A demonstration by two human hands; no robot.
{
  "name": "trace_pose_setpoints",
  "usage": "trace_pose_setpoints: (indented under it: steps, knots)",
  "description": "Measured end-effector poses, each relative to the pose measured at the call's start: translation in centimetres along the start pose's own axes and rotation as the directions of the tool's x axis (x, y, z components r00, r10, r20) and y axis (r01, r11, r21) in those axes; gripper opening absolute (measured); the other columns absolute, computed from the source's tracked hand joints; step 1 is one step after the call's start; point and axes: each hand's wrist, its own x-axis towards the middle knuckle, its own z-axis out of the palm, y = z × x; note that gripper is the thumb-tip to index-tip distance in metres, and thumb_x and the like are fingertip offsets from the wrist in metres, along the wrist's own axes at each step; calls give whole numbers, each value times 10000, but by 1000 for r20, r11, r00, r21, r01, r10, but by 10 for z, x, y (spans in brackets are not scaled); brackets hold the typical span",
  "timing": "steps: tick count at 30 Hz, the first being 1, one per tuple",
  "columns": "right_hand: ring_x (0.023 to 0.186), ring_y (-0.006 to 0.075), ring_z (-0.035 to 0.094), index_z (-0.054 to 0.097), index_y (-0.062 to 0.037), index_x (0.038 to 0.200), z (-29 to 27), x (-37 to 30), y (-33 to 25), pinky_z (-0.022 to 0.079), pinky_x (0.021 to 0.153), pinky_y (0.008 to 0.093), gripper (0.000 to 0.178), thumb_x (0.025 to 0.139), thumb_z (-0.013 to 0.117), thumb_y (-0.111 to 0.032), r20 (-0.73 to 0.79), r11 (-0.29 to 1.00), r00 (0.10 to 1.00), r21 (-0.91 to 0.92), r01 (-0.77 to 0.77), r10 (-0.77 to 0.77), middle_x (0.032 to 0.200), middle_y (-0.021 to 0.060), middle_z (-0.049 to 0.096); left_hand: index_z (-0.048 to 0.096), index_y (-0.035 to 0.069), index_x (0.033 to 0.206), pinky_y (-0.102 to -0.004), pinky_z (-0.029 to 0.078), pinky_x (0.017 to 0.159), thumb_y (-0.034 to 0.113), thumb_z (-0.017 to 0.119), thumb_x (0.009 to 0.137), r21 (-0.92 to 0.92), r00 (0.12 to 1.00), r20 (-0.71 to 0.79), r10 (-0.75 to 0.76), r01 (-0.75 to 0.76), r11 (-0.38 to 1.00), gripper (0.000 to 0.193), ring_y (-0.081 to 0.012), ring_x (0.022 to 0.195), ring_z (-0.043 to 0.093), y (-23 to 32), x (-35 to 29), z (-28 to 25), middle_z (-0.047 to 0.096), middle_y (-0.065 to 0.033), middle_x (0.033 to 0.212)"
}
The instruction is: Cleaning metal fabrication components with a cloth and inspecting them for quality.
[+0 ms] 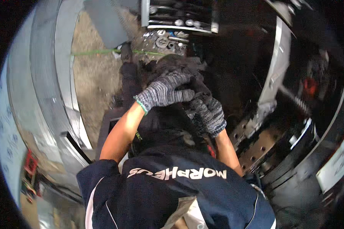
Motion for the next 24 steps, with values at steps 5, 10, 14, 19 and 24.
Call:
trace_pose_setpoints:
  steps: [5, 10, 14, 19, 24]
  knots:
    - [1042, 303, 623, 645, -46, 1135, -2, 6, 28, 472, 929, 381, 299, 916, 609, -247, -200, 944, 929, 51, 327, -311, 1114, 173, 659, 632, 55, 1173, -398, 500, 873, 278, 652, 886, -49, 982, 180, -50, 59, 997, 364, -327, 977, 640, 7, 29, 11, 655, -184, 1089]
    - [1107, 280, 609, 573, -10, 1225, -26, -22, 90, 453, 983, 384, 425, 909, 622, -288, -493, 915, 794, -8, 404, -355, 1159, 170, 640, 639, 67, 1166, -410, 505, 846, 131, 567, 918, 210, 987, 113, 113, -135, 968, 266, -313, 952, 642, 33, 61, 87, 656, -176, 1076]
    - [1210, 250, 486, 400, -32, 1363, 1, -9, 118, 368, 1058, 355, 552, 911, 594, -282, -852, 628, 444, 190, 754, -276, 1323, 126, 487, 659, 30, 1091, -350, 505, 850, 128, 558, 940, 138, 947, 82, 311, -320, 937, 207, -234, 967, 642, 74, 98, 146, 679, -125, 1012]
    - [1186, 224, 478, 432, -36, 1296, -18, -6, 167, 346, 1072, 352, 401, 970, 491, -262, -865, 893, 463, 42, 447, -191, 1304, 129, 492, 576, 7, 1230, -331, 441, 959, 260, 516, 992, -375, 968, 252, -7, 104, 921, 353, -163, 1083, 564, 99, 107, 183, 640, -94, 1138]
    - [896, 219, 584, 513, -20, 1181, -104, -22, 170, 466, 862, 349, 307, 961, 519, -233, -987, 932, 160, 29, 361, -31, 1045, 105, 625, 583, 7, 1208, -329, 470, 910, 285, 543, 980, -376, 994, 104, 46, -4, 927, 362, -180, 981, 600, 89, 129, 204, 650, -82, 1076]
